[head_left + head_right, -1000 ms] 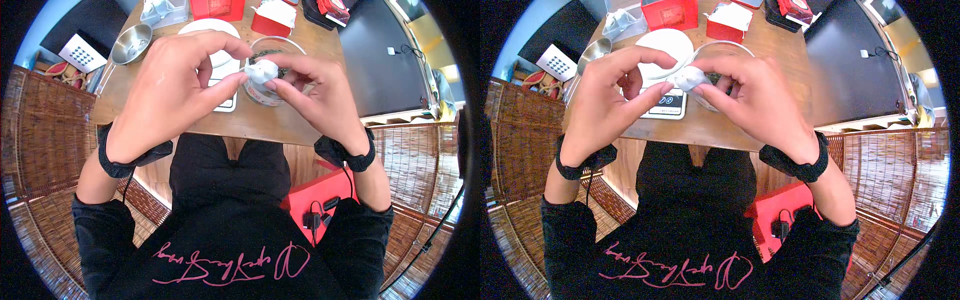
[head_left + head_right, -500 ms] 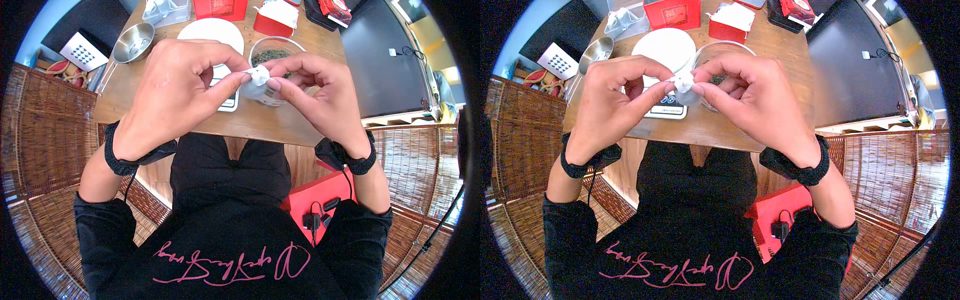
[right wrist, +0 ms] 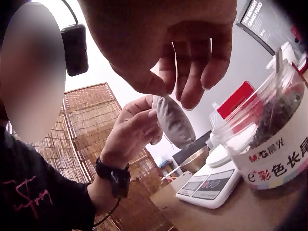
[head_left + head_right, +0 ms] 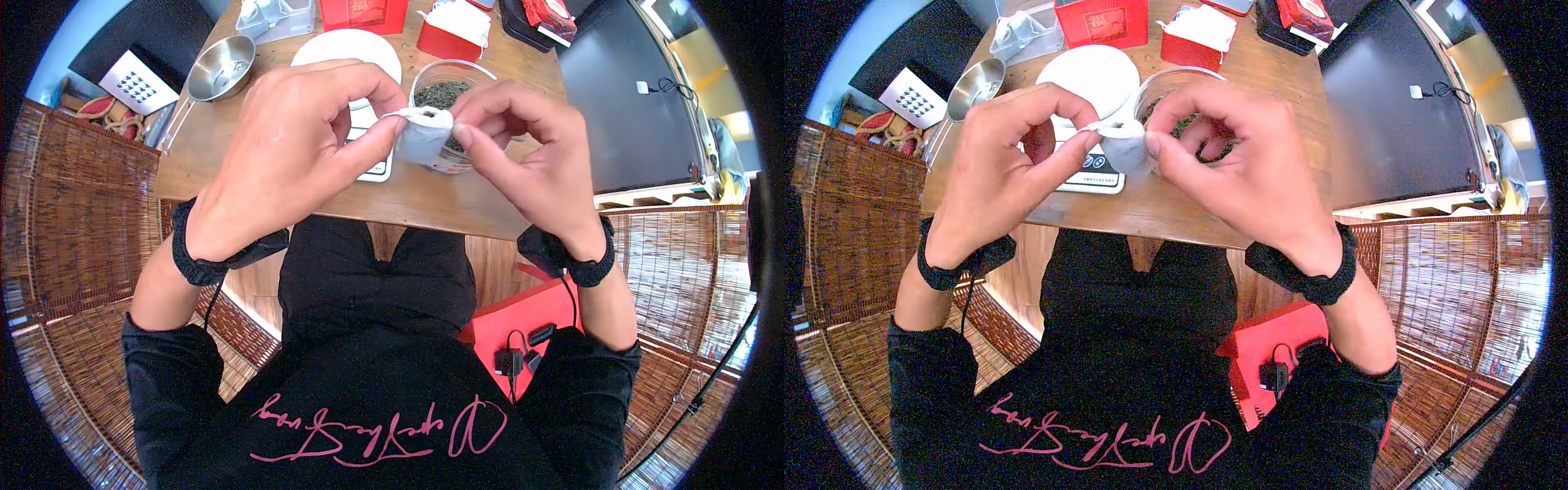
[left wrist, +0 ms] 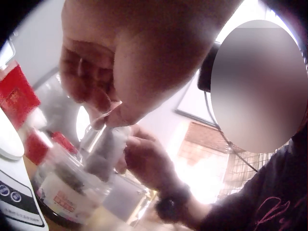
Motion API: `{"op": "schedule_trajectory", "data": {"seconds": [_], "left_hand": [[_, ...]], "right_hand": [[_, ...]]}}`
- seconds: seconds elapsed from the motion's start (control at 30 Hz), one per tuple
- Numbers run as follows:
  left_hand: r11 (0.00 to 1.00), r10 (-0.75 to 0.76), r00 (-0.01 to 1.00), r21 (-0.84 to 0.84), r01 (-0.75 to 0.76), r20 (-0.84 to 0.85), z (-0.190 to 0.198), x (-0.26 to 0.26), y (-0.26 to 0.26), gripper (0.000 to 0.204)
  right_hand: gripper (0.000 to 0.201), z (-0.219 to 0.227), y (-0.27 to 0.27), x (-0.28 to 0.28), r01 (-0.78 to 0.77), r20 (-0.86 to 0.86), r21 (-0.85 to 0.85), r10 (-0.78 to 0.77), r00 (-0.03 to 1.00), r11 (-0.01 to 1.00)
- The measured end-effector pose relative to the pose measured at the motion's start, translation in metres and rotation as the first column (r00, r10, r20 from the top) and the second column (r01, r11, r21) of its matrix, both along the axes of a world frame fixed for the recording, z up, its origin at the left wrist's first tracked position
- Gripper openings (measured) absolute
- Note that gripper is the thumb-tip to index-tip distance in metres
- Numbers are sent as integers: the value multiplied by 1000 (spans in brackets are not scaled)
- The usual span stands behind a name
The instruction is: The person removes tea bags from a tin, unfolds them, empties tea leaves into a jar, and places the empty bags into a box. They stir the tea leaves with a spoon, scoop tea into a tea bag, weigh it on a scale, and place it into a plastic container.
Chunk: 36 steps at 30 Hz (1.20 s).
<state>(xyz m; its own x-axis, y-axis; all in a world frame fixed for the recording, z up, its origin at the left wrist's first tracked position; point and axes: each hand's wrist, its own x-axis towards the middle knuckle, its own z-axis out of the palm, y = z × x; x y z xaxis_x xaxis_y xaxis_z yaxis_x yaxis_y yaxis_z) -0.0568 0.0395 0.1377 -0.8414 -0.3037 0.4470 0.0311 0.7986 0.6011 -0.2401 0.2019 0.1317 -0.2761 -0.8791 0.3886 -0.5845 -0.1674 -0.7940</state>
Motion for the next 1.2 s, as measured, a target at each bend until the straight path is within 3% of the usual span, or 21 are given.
{"op": "schedule_trajectory", "data": {"seconds": [0.13, 0.23, 0.3, 0.4, 0.73, 0.8, 1.0, 1.13, 1.2], "left_hand": [[999, -13, 999, -51, 11, -35, -4, 1, -2, 10], [997, -47, 998, -67, 43, -46, -4, 0, 1, 10], [995, -62, 997, -79, 57, -53, -4, 0, 2, 11], [990, -101, 992, -105, 93, -74, -5, -1, 1, 11], [987, -117, 991, -123, 108, -65, -3, 1, 3, 11], [987, -115, 992, -120, 108, -53, -3, 2, 3, 11], [987, -119, 992, -110, 114, -43, -5, 2, 2, 10], [990, -108, 994, -99, 105, -25, -5, 4, 1, 10], [991, -102, 995, -88, 100, -15, -5, 3, 1, 11]], "right_hand": [[10, 15, 4, 0, 24, -69, 79, -19, 997, 997], [13, 18, 1, 1, -26, -202, 28, 31, 979, 999], [20, 18, -1, 0, -148, -360, -57, 118, 926, 987], [27, 17, -3, -3, -188, -502, -82, 123, 856, 979], [22, 24, -4, 2, -131, -568, 1, 108, 816, 991], [20, 25, -4, 0, -121, -667, -3, 89, 740, 993], [20, 26, -3, 2, -107, -706, 23, 92, 702, 994], [19, 25, -2, 0, -109, -707, 5, 81, 703, 994], [19, 28, -1, 1, -110, -634, 19, 97, 767, 994]]}}
